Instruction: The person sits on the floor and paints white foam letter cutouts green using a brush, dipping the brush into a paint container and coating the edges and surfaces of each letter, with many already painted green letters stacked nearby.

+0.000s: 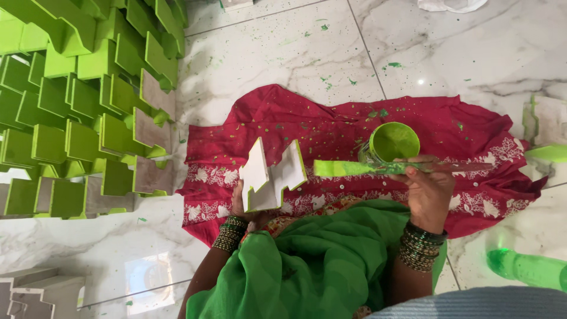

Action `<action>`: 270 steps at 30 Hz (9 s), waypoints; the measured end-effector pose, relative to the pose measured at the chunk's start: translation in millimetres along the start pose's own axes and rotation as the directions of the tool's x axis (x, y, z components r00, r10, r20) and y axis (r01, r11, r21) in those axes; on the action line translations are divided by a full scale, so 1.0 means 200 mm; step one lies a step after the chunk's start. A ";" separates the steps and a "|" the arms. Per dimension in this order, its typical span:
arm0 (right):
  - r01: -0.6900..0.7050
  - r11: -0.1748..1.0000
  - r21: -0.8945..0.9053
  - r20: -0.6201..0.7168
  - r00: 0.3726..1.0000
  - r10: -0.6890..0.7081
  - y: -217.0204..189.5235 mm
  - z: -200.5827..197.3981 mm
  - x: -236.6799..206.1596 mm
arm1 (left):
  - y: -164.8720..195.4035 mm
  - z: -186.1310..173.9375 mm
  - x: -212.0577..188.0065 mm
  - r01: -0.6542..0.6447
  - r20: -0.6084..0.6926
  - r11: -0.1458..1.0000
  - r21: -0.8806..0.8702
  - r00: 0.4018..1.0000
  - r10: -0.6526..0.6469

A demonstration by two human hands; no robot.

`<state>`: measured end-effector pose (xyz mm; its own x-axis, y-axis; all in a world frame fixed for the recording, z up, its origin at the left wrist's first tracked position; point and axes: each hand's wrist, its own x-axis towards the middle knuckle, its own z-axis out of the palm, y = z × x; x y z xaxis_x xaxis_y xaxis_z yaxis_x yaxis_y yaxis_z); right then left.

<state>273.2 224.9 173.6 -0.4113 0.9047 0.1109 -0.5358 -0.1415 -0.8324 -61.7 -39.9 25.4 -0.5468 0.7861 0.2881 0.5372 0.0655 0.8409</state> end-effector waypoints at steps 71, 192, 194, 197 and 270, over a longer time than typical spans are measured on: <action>-0.091 0.995 -0.038 0.197 0.975 0.097 -0.04 0.05 -0.07 | -0.03 0.03 0.01 0.446 0.482 -0.189 -0.875 0.762 -0.432; 0.029 0.402 -0.915 -0.190 0.848 -0.494 0.14 -0.23 0.25 | 0.12 0.07 0.14 -0.021 -0.356 0.999 -0.033 0.934 0.008; -0.006 0.301 -0.954 -0.169 0.840 -0.516 0.17 -0.23 0.28 | 0.07 0.07 0.13 0.023 -0.349 1.000 0.017 0.937 -0.016; 0.004 0.245 -0.969 -0.128 0.844 -0.521 0.20 -0.24 0.31 | 0.00 0.07 0.13 0.084 -0.353 0.996 -0.011 0.932 -0.083; 0.684 0.721 -0.106 -0.027 0.723 -0.690 -0.09 0.02 -0.24 | 0.16 0.04 0.07 -0.151 -0.368 0.987 0.059 0.916 0.162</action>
<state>299.9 183.1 184.8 0.0921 0.7629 0.6400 -0.5899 0.5596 -0.5821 -47.2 -21.3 52.1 -0.6500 0.5043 0.5685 0.6506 -0.0172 0.7592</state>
